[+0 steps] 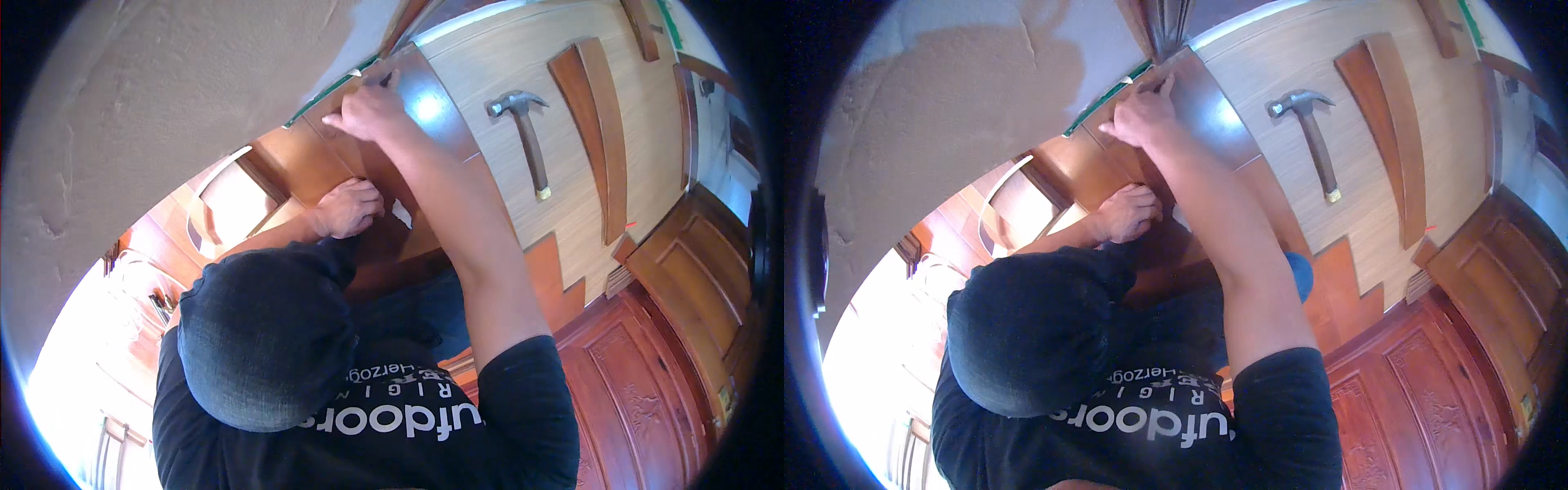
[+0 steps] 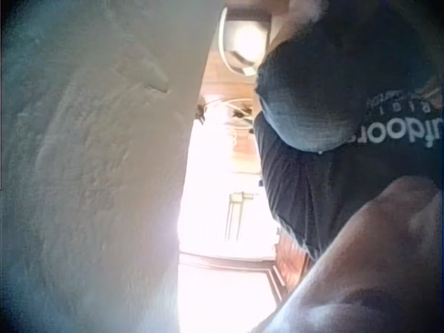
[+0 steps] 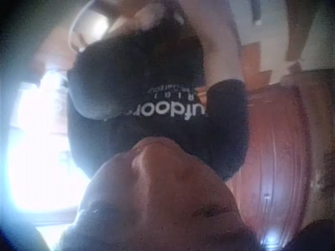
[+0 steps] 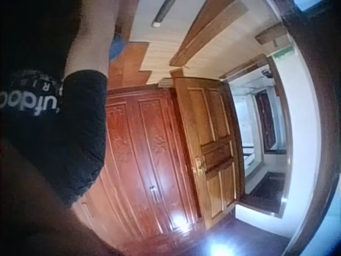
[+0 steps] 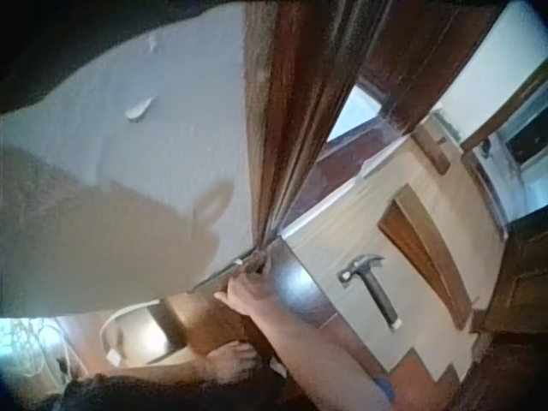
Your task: The person installs wooden flooring by hammering planks into position with a hammer, trimming along the wall with a utility knife, and fitting wooden boards by hand.
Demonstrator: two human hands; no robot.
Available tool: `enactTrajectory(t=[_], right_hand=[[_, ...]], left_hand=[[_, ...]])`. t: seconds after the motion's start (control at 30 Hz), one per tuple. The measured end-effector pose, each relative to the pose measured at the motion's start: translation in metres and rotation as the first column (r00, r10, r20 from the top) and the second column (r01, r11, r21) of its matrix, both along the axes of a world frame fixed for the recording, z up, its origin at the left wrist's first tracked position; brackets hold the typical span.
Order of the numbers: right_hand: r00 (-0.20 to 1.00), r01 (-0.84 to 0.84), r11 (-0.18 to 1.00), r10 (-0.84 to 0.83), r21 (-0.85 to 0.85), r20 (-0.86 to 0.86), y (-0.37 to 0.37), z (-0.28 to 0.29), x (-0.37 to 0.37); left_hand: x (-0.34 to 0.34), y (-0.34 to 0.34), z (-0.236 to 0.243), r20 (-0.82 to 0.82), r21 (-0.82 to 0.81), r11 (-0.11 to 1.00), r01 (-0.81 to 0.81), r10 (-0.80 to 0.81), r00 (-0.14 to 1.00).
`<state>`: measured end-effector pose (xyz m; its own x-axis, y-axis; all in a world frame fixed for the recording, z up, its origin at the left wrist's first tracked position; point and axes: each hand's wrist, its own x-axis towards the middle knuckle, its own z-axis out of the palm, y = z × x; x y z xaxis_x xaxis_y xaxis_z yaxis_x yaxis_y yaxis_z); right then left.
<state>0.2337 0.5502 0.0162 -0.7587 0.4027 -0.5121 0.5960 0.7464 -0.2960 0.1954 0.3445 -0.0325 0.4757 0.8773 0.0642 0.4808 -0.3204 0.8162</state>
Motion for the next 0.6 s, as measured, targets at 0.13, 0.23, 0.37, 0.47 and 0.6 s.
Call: enactTrajectory(t=[0.13, 0.23, 0.37, 0.47, 0.6], right_hand=[[0.996, -0.013, 0.999, 0.016, -0.042, 0.084, 0.013, -0.007, -0.005], [0.988, 0.079, 0.988, -0.061, -0.130, 0.143, 0.012, -0.006, -0.011], [0.990, 0.018, 0.993, -0.002, -0.113, 0.142, 0.000, 0.006, -0.013], [0.987, 0.121, 0.987, -0.108, -0.103, 0.119, 0.015, 0.000, -0.005], [0.983, 0.068, 0.987, -0.041, -0.148, 0.180, 0.004, 0.015, -0.017]], left_hand=[[0.001, 0.002, 0.004, -0.034, -0.055, 0.998, 0.031, -0.033, 0.999], [0.000, -0.001, 0.001, -0.031, -0.028, 1.000, 0.014, -0.015, 0.999], [-0.003, -0.003, 0.000, -0.023, -0.034, 0.999, 0.012, -0.013, 1.000], [0.004, 0.003, -0.002, -0.008, -0.030, 0.999, 0.024, -0.024, 1.000], [-0.001, -0.003, 0.000, -0.006, -0.038, 0.999, 0.005, -0.006, 1.000]])
